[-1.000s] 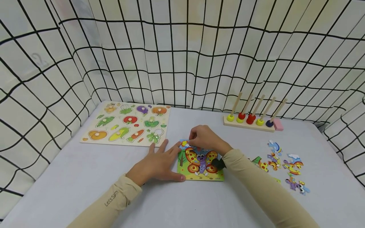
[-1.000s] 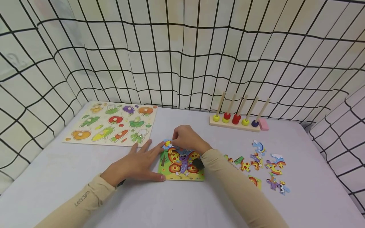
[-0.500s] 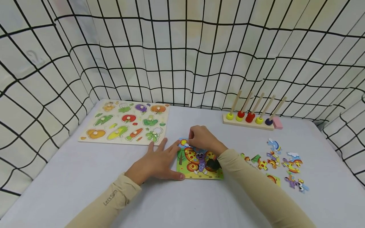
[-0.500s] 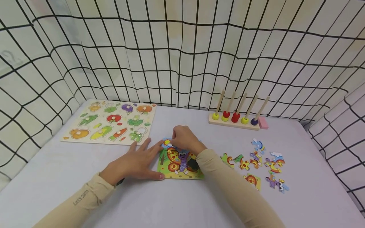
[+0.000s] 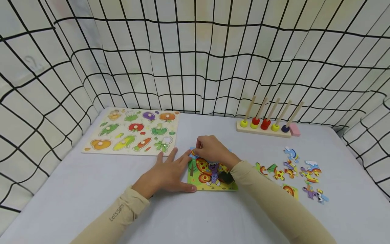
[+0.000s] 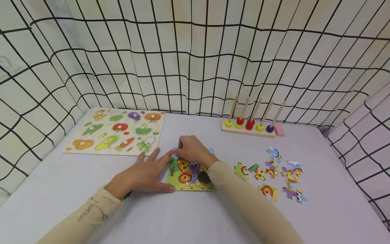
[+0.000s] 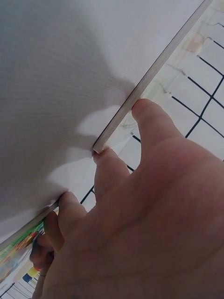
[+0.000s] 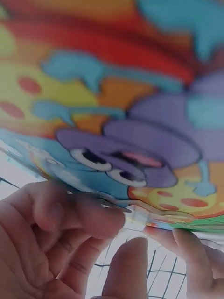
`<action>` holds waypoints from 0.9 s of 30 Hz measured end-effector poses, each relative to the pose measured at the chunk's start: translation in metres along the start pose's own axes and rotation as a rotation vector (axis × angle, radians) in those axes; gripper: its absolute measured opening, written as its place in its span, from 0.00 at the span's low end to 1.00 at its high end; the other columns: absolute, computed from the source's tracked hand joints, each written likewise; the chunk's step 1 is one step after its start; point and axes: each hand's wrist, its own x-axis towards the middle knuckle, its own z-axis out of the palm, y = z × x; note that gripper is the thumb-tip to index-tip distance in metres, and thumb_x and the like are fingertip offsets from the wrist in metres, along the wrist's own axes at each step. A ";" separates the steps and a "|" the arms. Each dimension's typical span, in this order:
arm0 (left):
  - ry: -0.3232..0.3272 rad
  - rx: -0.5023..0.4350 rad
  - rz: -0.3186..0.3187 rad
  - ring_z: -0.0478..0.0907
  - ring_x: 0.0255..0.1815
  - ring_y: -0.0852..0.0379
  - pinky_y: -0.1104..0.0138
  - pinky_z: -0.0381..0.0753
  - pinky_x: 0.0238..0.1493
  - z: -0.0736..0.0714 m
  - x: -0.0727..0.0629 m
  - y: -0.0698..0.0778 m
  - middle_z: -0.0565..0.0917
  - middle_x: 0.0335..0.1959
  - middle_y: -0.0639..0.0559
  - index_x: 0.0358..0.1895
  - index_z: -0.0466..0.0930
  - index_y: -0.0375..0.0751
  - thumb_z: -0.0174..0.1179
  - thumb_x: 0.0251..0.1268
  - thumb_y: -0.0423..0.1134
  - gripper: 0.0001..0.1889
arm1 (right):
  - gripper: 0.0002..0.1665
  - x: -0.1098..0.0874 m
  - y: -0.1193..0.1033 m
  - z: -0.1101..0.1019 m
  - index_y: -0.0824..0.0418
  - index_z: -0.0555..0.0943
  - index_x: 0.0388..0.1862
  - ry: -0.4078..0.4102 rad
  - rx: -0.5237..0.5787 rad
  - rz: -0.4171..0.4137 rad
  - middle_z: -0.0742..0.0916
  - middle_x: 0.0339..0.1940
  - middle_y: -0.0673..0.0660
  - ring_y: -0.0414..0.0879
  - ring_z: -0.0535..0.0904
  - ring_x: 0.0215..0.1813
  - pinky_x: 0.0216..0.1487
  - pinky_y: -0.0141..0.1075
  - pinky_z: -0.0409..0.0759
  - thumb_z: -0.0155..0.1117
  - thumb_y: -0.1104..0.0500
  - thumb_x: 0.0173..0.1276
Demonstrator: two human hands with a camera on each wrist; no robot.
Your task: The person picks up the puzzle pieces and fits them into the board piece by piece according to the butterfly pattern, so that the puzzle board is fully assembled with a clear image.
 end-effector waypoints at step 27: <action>0.011 -0.031 0.000 0.41 0.87 0.29 0.24 0.37 0.75 0.000 0.000 0.001 0.53 0.89 0.48 0.87 0.55 0.42 0.72 0.59 0.71 0.60 | 0.28 -0.083 0.072 -0.038 0.69 0.77 0.72 0.246 -0.023 0.060 0.76 0.73 0.70 0.67 0.69 0.75 0.74 0.63 0.70 0.69 0.59 0.78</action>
